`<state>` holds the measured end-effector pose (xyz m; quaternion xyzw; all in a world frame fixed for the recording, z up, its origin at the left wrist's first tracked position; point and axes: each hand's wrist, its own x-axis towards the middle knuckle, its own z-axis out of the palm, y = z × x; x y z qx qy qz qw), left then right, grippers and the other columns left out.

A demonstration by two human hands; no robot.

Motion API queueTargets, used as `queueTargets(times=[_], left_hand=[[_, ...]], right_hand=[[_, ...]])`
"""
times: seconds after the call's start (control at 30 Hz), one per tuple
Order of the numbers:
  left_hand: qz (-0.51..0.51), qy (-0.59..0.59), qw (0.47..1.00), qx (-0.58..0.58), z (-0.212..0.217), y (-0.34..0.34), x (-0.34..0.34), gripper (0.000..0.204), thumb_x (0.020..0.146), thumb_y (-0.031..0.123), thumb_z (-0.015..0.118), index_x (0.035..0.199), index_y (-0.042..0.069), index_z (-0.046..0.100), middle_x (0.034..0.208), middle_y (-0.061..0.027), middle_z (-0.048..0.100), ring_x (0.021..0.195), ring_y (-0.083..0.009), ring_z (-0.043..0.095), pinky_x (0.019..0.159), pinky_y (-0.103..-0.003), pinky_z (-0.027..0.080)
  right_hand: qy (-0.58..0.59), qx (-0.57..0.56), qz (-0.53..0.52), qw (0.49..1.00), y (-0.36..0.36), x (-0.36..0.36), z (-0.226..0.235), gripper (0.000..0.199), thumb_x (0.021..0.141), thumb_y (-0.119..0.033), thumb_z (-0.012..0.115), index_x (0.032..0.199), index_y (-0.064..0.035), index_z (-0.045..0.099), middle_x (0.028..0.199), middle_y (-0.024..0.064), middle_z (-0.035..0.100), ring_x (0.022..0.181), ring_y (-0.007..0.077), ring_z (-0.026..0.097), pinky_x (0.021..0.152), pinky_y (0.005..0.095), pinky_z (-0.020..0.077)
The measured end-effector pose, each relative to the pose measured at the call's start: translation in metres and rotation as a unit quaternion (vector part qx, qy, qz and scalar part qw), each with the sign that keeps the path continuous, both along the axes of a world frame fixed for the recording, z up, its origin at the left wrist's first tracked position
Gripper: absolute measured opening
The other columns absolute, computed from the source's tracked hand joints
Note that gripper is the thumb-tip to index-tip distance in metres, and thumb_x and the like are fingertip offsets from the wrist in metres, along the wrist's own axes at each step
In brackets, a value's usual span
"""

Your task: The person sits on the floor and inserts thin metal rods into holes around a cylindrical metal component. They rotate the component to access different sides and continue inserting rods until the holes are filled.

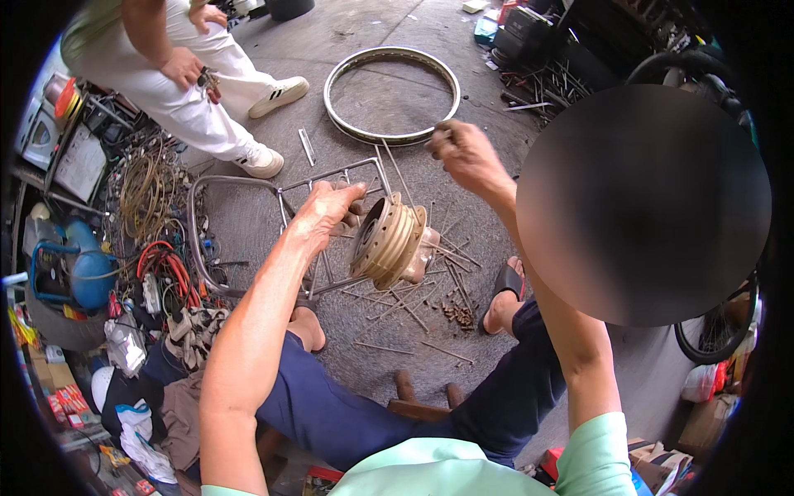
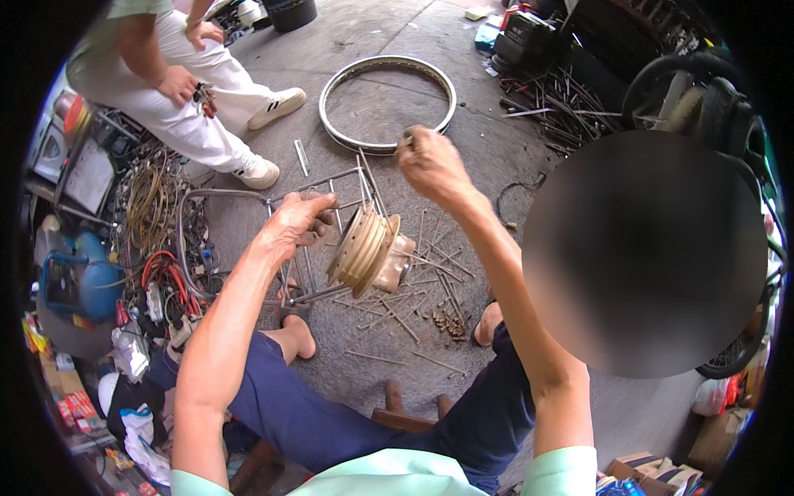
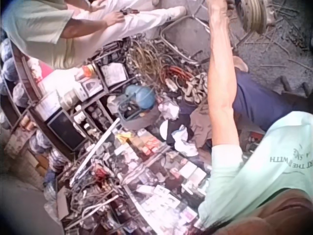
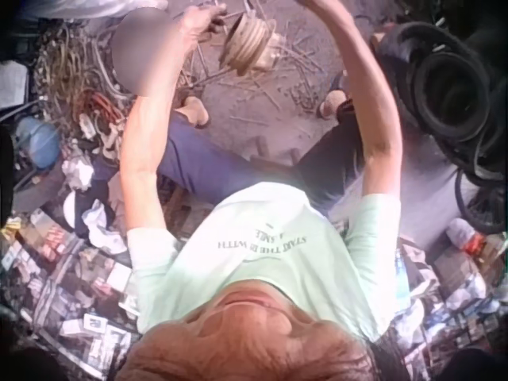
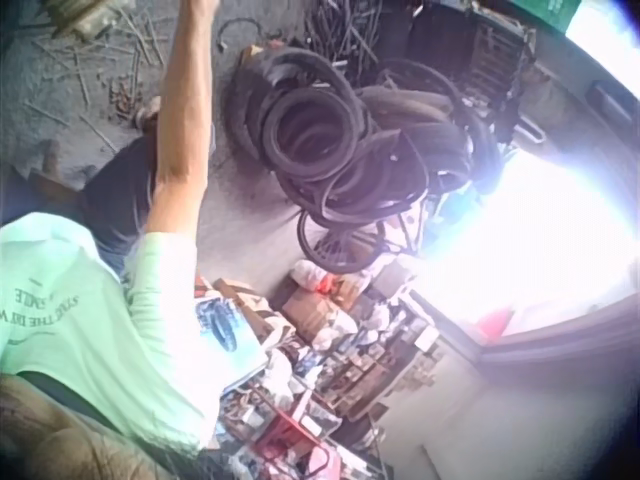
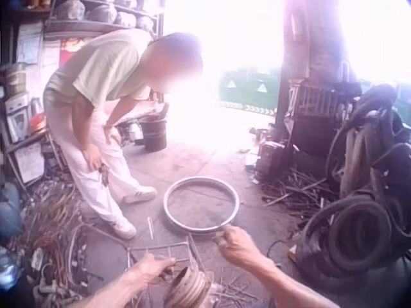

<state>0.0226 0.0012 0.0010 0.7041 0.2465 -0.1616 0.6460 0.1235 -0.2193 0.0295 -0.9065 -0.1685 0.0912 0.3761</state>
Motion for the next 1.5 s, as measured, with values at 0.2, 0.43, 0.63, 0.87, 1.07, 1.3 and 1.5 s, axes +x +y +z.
queueTargets(times=[0.2,0.43,0.63,0.87,1.07,1.3,1.5], left_hand=[[-0.019,-0.004,1.0,0.017,0.005,0.02,-0.026,0.025,0.089,0.031,0.07,0.086,0.006,0.064,0.069,-0.0003,0.061,0.05,-0.0042,0.052,0.037,-0.019,0.026],[-0.037,-0.039,0.999,0.005,0.014,0.016,-0.032,0.025,0.088,0.032,0.07,0.088,0.007,0.065,0.069,-0.0001,0.061,0.05,-0.0044,0.051,0.038,-0.021,0.027],[-0.167,-0.124,0.972,0.108,0.027,-0.008,-0.056,0.027,0.094,0.026,0.061,0.095,-0.001,0.066,0.076,-0.0069,0.067,0.058,-0.0192,0.062,0.053,-0.034,0.05],[-0.392,-0.246,0.829,0.314,0.049,-0.022,-0.121,0.025,0.086,0.013,0.064,0.097,-0.007,0.054,0.069,-0.0198,0.06,0.056,-0.0363,0.065,0.047,-0.045,0.052],[-0.446,-0.174,0.836,0.27,0.045,0.01,-0.121,0.06,0.081,0.013,0.065,0.13,-0.014,0.043,0.072,-0.0173,0.06,0.054,-0.0357,0.063,0.045,-0.046,0.048],[-0.453,-0.115,0.832,0.298,0.075,0.028,-0.107,0.07,0.08,0.016,0.07,0.14,-0.005,0.04,0.071,-0.0147,0.062,0.058,-0.0296,0.065,0.052,-0.042,0.051],[-0.434,-0.078,0.854,0.275,0.069,0.032,-0.126,0.049,0.088,0.026,0.063,0.132,0.005,0.052,0.08,-0.0107,0.06,0.07,-0.0266,0.065,0.057,-0.04,0.052]], right_hand=[[-0.034,0.075,-0.014,0.996,-0.024,-0.067,0.055,0.052,0.101,-0.044,0.049,0.084,0.0035,0.063,0.065,0.011,0.067,0.055,0.0202,0.063,0.056,0.0364,0.0499],[0.062,0.224,-0.086,0.969,-0.039,-0.08,0.072,0.049,0.098,-0.045,0.057,0.079,-0.001,0.063,0.055,0.0022,0.056,0.046,0.0083,0.052,0.043,0.0232,0.04],[0.113,0.296,-0.139,0.938,-0.055,-0.075,0.073,0.038,0.096,-0.038,0.062,0.086,-0.0016,0.064,0.063,0.005,0.062,0.051,0.0119,0.058,0.046,0.0242,0.0444],[-0.001,0.249,-0.093,0.964,-0.034,-0.082,0.074,0.018,0.092,-0.008,0.066,0.104,0.0039,0.064,0.087,0.0122,0.072,0.078,0.0181,0.07,0.065,0.0263,0.055],[-0.22,0.111,-0.048,0.968,-0.013,-0.09,0.054,0.016,0.097,-0.011,0.059,0.101,0.0035,0.065,0.08,0.0112,0.072,0.067,0.0145,0.069,0.061,0.0235,0.0526],[-0.332,0.03,0.027,0.942,0.016,-0.087,0.047,0.036,0.102,-0.025,0.052,0.096,0.0093,0.059,0.072,0.0142,0.063,0.055,0.0162,0.062,0.053,0.0265,0.0531],[-0.333,0.07,0.146,0.929,0.037,-0.065,0.033,0.04,0.103,-0.029,0.05,0.09,0.0087,0.057,0.067,0.0145,0.058,0.05,0.0169,0.058,0.048,0.0311,0.0544]])
